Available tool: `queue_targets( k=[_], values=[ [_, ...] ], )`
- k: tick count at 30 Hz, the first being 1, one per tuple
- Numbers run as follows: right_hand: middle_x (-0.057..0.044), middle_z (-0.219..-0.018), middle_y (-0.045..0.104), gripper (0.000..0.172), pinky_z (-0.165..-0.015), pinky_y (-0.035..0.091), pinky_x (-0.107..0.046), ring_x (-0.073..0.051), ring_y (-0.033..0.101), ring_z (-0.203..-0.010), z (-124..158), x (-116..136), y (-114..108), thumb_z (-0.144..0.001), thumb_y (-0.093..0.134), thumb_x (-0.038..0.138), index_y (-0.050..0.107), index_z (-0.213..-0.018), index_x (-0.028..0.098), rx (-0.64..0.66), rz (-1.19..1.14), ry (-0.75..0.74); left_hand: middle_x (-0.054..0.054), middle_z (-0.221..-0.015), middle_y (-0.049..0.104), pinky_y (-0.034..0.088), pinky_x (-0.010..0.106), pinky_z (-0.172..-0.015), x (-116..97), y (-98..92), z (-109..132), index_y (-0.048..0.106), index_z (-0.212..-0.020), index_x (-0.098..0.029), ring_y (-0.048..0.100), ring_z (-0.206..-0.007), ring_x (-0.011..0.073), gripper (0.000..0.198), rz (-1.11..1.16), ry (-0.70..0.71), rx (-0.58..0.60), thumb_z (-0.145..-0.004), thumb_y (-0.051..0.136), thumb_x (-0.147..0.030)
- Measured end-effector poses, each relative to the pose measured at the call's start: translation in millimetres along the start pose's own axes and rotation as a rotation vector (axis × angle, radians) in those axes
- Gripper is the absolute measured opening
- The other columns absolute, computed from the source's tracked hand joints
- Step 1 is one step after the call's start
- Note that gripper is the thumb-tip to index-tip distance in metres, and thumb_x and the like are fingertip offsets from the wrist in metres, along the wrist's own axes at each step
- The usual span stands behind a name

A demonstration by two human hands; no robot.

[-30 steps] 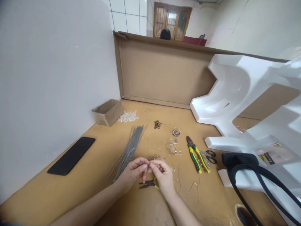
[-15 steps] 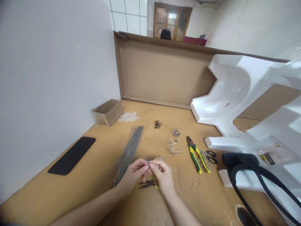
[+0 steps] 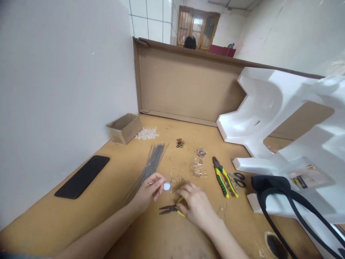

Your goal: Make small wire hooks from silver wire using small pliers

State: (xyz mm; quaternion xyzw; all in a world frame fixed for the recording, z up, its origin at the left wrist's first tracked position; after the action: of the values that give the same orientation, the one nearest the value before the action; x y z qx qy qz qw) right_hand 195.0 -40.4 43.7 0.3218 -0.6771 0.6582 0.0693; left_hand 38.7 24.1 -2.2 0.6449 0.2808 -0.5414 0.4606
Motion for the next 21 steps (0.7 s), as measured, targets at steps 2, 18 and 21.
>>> queue_targets(
  k=[2, 18, 21],
  values=[
    [-0.008, -0.110, 0.058, 0.044, -0.089, 0.037, -0.040, -0.025, 0.047, -0.105, 10.8, 3.8, 2.0, -0.071, 0.057, 0.017, 0.055, -0.115, 0.024, 0.108, 0.165, -0.038, -0.007, -0.051, 0.048, 0.026, 0.014, -0.036, -0.8, -1.9, -1.0, 0.049, -0.076, -0.015, 0.035, -0.035, 0.0017, 0.024, 0.061, 0.006, -0.003, -0.081, 0.051, -0.038],
    [-0.008, -0.089, 0.056, 0.019, -0.073, 0.036, -0.033, -0.022, 0.049, -0.082, 9.0, 0.4, 21.1, -0.070, 0.050, 0.015, 0.055, -0.088, 0.017, 0.207, 0.445, -0.051, -0.007, -0.048, 0.047, 0.025, 0.016, -0.036, -9.1, -1.0, -0.4, 0.049, -0.075, -0.016, 0.034, -0.036, 0.0036, 0.021, 0.316, -0.011, 0.081, -0.077, 0.056, -0.036],
    [-0.007, -0.089, 0.057, 0.028, -0.074, 0.038, -0.032, -0.021, 0.052, -0.081, 13.3, -7.9, 11.7, -0.069, 0.045, 0.010, 0.052, -0.095, 0.018, 0.167, 0.245, 0.058, -0.008, -0.046, 0.045, 0.025, 0.016, -0.037, -13.2, -6.8, -1.9, 0.049, -0.075, -0.017, 0.034, -0.036, 0.0034, 0.020, 0.332, 0.004, 0.039, -0.077, 0.056, -0.035]
  ],
)
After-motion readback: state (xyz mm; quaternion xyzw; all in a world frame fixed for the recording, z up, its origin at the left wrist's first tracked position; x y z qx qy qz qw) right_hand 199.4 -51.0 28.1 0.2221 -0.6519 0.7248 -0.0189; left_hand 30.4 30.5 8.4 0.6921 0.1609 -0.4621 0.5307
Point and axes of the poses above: each hand's wrist, its own z-axis away from the middle knuckle, its own y-axis out of the palm, x = y × z, the point moved 4 cm from there along -z, towards the middle knuckle
